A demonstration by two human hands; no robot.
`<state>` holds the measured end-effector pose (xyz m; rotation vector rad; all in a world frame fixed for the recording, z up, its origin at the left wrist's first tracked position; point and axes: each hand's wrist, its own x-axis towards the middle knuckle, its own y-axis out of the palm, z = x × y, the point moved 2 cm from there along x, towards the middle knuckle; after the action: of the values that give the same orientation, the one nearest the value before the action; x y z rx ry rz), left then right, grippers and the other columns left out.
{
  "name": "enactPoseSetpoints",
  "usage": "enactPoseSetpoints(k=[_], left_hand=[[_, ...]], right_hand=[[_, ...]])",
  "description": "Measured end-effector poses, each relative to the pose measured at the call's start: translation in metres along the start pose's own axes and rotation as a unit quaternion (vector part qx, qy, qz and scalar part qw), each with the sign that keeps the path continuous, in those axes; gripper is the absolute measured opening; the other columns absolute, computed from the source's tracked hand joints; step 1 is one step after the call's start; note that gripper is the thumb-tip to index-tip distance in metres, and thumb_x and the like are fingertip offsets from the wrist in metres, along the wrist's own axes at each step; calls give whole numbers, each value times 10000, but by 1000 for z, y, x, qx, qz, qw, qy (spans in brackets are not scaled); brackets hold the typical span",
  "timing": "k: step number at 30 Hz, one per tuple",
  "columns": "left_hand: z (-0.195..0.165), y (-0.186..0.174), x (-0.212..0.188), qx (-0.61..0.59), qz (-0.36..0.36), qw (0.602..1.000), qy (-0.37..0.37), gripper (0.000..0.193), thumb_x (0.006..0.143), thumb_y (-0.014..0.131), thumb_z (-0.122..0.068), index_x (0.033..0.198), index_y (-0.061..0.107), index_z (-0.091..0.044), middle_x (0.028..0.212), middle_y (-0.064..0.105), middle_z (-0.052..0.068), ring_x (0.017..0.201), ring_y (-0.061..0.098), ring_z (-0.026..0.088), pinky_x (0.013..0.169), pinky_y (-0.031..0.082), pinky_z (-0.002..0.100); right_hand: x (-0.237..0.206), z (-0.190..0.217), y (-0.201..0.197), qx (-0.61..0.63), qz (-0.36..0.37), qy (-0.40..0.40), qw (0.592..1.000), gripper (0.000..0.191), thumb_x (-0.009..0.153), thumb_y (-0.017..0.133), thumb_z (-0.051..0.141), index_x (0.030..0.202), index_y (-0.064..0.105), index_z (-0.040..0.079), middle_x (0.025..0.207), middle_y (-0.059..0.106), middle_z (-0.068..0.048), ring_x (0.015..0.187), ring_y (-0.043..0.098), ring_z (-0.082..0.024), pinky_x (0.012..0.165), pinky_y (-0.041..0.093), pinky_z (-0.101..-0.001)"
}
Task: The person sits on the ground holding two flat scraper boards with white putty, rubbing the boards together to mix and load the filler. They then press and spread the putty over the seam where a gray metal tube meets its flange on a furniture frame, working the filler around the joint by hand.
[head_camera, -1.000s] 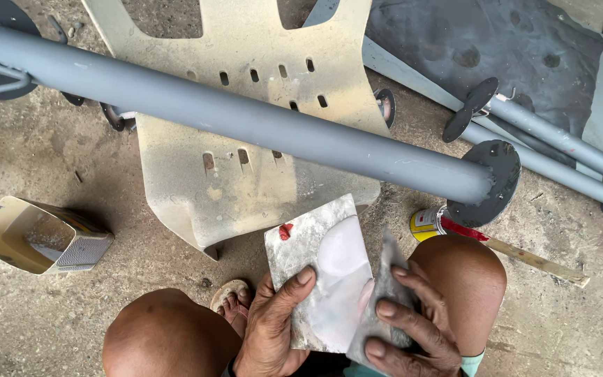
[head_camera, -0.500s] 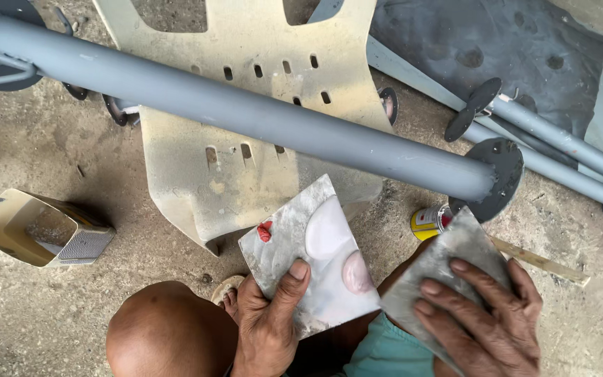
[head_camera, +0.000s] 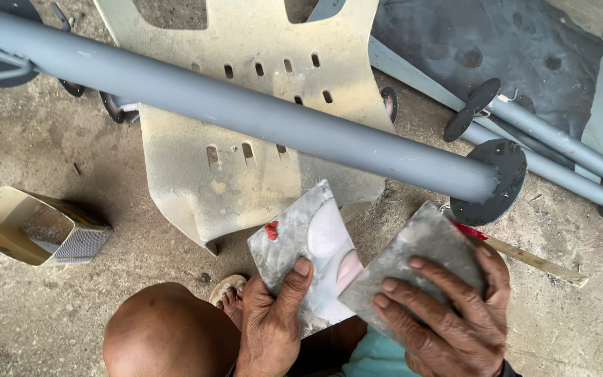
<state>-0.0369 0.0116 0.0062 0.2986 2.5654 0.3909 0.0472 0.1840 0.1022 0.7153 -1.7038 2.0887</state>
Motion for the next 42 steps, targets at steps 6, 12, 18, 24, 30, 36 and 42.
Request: enactPoseSetpoints(k=[6, 12, 18, 24, 30, 36, 42], left_hand=[[1, 5, -6, 38, 53, 998, -27, 479, 939, 656, -408, 983, 759, 57, 690, 629, 85, 654, 538, 136, 626, 480, 327], [-12, 10, -10, 47, 95, 988, 110, 487, 1010, 571, -400, 1168, 724, 34, 968, 741, 128, 954, 669, 167, 863, 531, 361], [-14, 3, -10, 24, 0, 999, 48, 449, 948, 602, -363, 1184, 717, 1, 1004, 754, 145, 937, 691, 189, 832, 563, 376], [-10, -2, 2, -224, 29, 969, 98, 319, 964, 698, -209, 1142, 692, 56, 1049, 739, 195, 936, 730, 236, 821, 612, 420], [6, 15, 6, -393, 137, 907, -56, 351, 921, 716, -103, 1234, 647, 40, 1095, 744, 184, 1002, 728, 262, 877, 603, 456], [-7, 12, 1, -342, 167, 922, -71, 415, 891, 696, -125, 1261, 626, 48, 1113, 760, 178, 1000, 762, 245, 871, 641, 431], [-23, -1, 0, -331, 156, 930, 16, 384, 906, 727, -138, 1241, 655, 35, 1093, 762, 176, 969, 746, 262, 845, 612, 451]], right_hand=[[-7, -5, 4, 28, -1, -4, 1000, 87, 844, 764, 279, 929, 777, 263, 1019, 755, 89, 1162, 673, -218, 1206, 330, -587], [-17, 2, 21, 77, 4, -36, 996, 114, 841, 776, 303, 935, 787, 238, 1005, 770, 82, 1132, 702, -230, 1171, 350, -554], [-41, -20, 22, 60, 7, -66, 996, 107, 855, 774, 290, 940, 792, 226, 995, 771, 79, 1140, 694, -215, 1161, 358, -564], [-46, -39, -2, 290, -17, 83, 953, 234, 916, 619, 263, 1097, 730, 164, 1181, 721, -38, 1273, 644, -307, 1187, 415, -625], [-69, 10, 36, 433, -114, 121, 886, 189, 933, 710, 280, 1122, 696, 275, 1248, 665, 12, 1378, 557, -331, 1273, 320, -688], [-78, -23, 30, 177, -32, -22, 983, 294, 799, 844, 398, 1071, 735, 374, 1231, 627, 116, 1354, 523, -261, 1269, 309, -653], [-35, -46, 8, -47, 74, -51, 995, 309, 763, 804, 298, 1069, 775, 329, 1208, 671, 37, 1276, 530, -281, 1203, 300, -648]])
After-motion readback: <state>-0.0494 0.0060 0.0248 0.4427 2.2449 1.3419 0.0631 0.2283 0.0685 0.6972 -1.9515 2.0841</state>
